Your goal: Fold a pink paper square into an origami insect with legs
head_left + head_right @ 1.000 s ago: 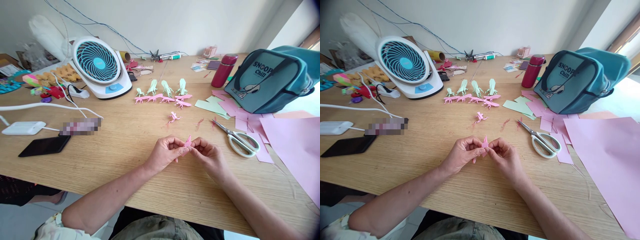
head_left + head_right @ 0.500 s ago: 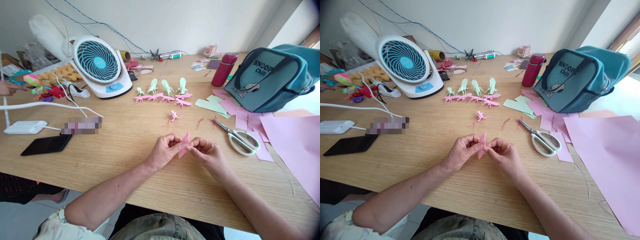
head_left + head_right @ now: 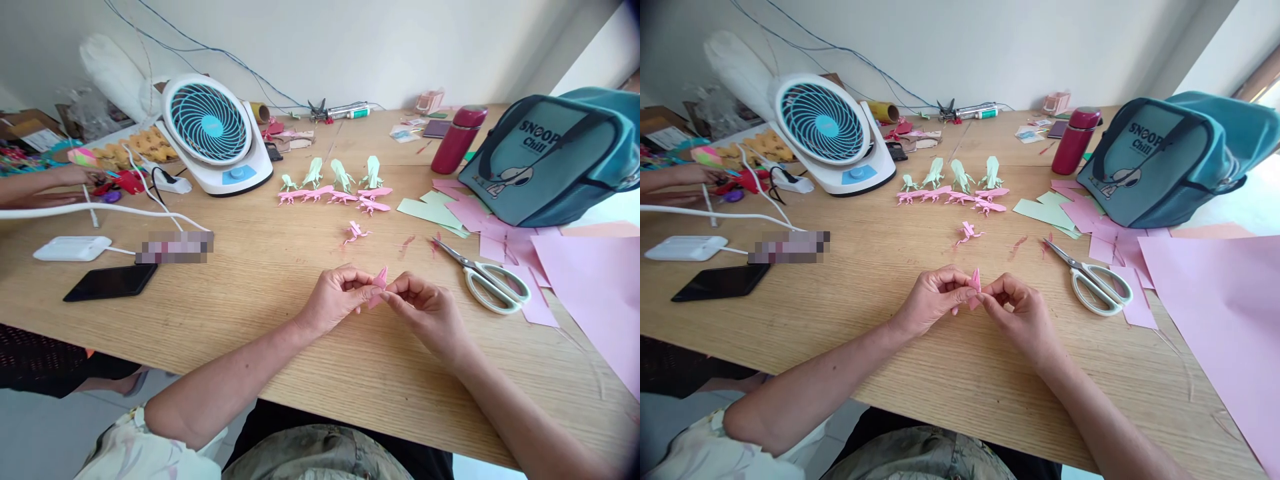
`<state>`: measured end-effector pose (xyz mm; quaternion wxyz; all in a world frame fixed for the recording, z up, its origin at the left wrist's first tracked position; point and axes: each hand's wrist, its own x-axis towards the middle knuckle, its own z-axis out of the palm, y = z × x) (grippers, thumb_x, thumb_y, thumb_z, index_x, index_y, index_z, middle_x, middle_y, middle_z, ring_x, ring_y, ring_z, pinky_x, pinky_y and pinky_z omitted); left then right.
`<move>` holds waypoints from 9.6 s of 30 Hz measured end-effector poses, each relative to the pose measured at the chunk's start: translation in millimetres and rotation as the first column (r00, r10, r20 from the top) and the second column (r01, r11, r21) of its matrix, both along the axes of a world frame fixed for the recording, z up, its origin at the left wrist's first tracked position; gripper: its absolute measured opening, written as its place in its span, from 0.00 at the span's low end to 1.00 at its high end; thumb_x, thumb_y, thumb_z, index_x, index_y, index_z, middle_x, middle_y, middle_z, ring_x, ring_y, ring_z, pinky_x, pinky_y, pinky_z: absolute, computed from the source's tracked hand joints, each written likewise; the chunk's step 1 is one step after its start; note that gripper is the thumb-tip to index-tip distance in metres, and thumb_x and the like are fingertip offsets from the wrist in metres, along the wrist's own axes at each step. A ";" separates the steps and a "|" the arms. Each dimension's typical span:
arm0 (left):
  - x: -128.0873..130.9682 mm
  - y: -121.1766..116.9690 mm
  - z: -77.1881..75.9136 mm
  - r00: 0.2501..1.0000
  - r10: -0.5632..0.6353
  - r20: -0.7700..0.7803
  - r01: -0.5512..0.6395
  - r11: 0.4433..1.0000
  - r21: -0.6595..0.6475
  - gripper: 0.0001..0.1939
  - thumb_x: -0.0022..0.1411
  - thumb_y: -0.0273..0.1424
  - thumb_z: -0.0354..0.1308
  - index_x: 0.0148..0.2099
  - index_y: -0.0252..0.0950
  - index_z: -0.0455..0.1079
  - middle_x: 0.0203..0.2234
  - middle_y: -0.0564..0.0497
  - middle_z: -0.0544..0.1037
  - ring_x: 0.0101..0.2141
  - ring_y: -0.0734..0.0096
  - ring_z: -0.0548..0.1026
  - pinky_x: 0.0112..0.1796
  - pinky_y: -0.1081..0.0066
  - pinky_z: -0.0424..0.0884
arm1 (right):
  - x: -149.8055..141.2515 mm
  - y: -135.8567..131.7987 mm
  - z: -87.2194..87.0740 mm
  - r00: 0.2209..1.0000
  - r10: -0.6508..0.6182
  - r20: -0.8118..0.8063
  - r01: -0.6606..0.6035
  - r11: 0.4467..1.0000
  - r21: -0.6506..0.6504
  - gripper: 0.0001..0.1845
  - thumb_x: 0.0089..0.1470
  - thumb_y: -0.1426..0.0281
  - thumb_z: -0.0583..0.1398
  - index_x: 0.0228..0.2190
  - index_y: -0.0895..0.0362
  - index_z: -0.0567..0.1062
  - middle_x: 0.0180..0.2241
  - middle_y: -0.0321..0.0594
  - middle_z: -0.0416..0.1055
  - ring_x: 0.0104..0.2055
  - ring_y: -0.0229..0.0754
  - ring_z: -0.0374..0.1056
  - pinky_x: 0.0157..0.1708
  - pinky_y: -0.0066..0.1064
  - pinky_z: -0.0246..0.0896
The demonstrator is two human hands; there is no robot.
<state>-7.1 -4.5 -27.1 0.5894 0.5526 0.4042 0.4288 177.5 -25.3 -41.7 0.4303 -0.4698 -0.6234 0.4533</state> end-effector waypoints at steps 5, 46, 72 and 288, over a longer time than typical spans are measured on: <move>-0.3 0.3 1.3 0.997 -0.074 0.037 0.075 0.997 -0.013 0.15 0.55 0.39 0.69 0.32 0.30 0.75 0.24 0.54 0.72 0.19 0.84 0.66 0.20 0.79 0.62 | 1.1 -0.2 -2.4 0.996 0.056 -0.063 -0.055 0.998 0.015 0.09 0.56 0.62 0.66 0.31 0.54 0.77 0.30 0.38 0.74 0.33 0.41 0.68 0.34 0.33 0.61; -3.5 4.9 2.2 0.978 -0.169 0.120 0.163 0.985 0.054 0.13 0.55 0.38 0.70 0.37 0.35 0.76 0.30 0.52 0.74 0.33 0.73 0.71 0.38 0.72 0.67 | -4.8 -1.2 14.0 0.927 0.017 -0.375 -0.144 0.938 -0.314 0.20 0.49 0.52 0.67 0.25 0.55 0.73 0.23 0.33 0.65 0.25 0.35 0.56 0.27 0.27 0.53; 2.7 -2.5 -0.5 0.999 0.032 0.006 -0.032 0.998 0.059 0.09 0.55 0.35 0.69 0.32 0.34 0.78 0.29 0.52 0.78 0.27 0.77 0.72 0.30 0.76 0.68 | -17.8 -9.9 10.4 0.983 -0.162 0.089 0.152 0.982 0.111 0.12 0.59 0.64 0.59 0.25 0.53 0.68 0.23 0.35 0.64 0.24 0.37 0.58 0.23 0.30 0.52; -13.9 -54.4 0.2 0.420 0.421 -0.804 0.605 0.530 0.594 0.18 0.71 0.25 0.53 0.61 0.30 0.66 0.44 0.47 0.80 0.43 0.71 0.77 0.45 0.70 0.76 | 40.1 3.2 15.0 0.543 0.167 0.823 -0.767 0.498 0.405 0.20 0.64 0.80 0.47 0.31 0.60 0.77 0.34 0.46 0.72 0.32 0.43 0.61 0.31 0.37 0.63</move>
